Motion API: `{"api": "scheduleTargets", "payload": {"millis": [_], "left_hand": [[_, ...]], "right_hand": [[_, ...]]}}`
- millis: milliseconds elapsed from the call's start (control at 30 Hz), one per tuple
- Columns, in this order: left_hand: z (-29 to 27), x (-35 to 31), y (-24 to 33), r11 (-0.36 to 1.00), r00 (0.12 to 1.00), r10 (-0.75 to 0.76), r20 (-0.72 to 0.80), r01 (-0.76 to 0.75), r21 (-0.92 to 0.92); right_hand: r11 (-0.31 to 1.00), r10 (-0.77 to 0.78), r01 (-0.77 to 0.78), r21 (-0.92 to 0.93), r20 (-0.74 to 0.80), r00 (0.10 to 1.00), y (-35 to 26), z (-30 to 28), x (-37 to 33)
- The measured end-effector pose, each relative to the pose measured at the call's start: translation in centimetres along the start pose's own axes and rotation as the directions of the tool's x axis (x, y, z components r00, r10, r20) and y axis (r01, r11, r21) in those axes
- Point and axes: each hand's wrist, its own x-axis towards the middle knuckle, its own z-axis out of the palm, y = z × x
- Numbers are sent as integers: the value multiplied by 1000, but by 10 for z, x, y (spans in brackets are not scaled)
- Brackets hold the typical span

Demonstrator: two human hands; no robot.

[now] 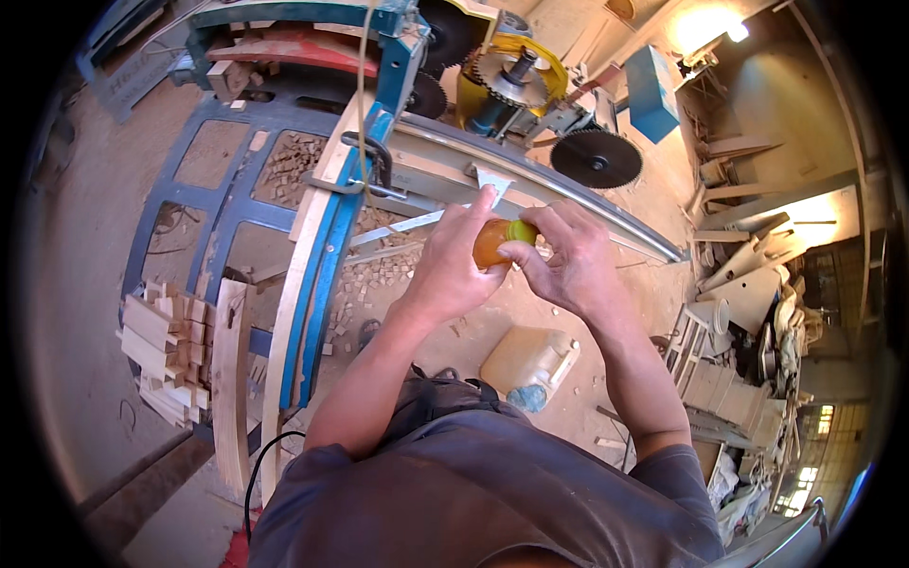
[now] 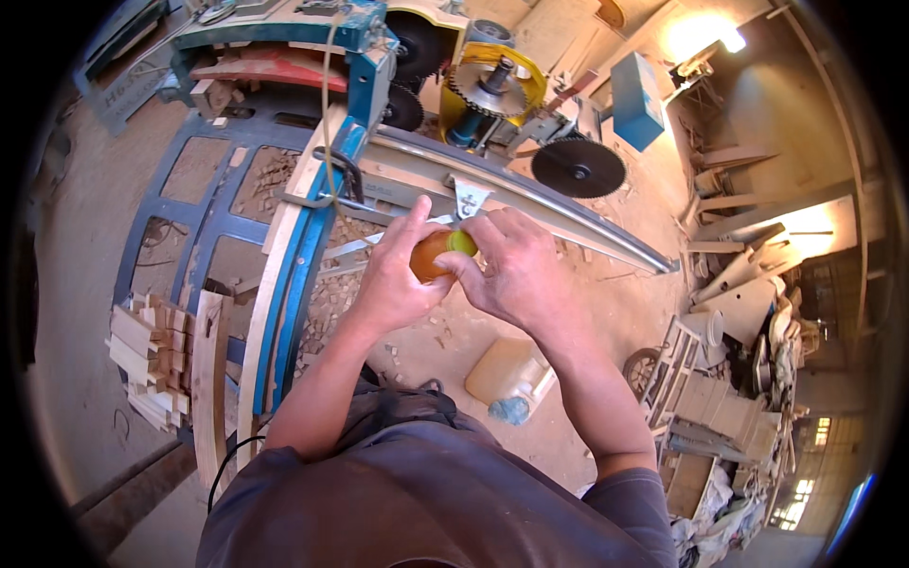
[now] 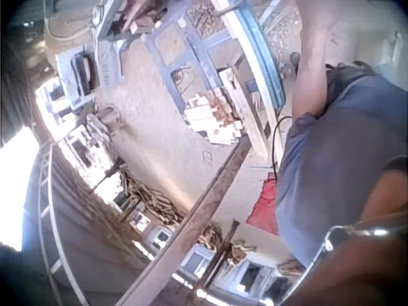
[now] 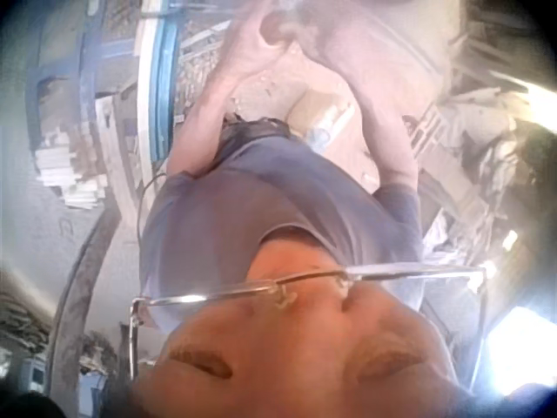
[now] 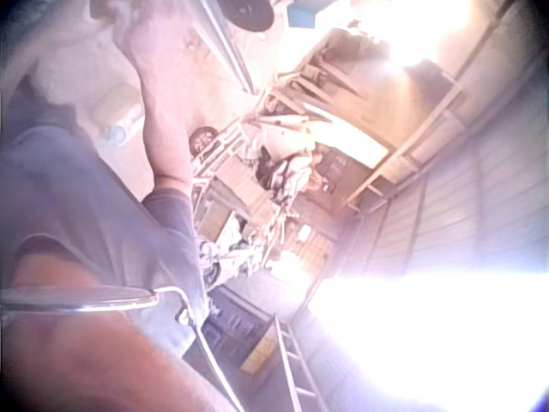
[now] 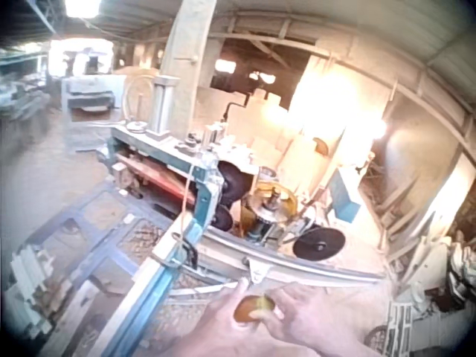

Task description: The person wipes a plastic jug with a cloth, picks up a plastic bottle, and then moves a heavy metal component of a woodworking machine before scraping sawdust off its surface with a piece of wood.

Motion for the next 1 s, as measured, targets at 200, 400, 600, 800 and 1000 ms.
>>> {"api": "scheduleTargets", "payload": {"millis": [200,400,600,800,1000], "left_hand": [[13,2,12,1000,999,-17,31,18,-13],[27,-7,12,999,997,29,75,-32,40],[25,-19,8,997,997,53,55,-55,46],[40,-37,12,998,1000,-13,22,14,-56],[28,-64,3,997,998,-65,-16,65,-33]], "right_hand": [[998,-45,47,53,-25,999,11,-4,-19],[988,152,-145,-57,157,976,8,-20,-32],[998,-44,50,-28,186,982,9,-17,-32],[998,14,-22,63,116,993,2,-12,-45],[980,160,-179,82,197,967,-15,12,-45]]}}
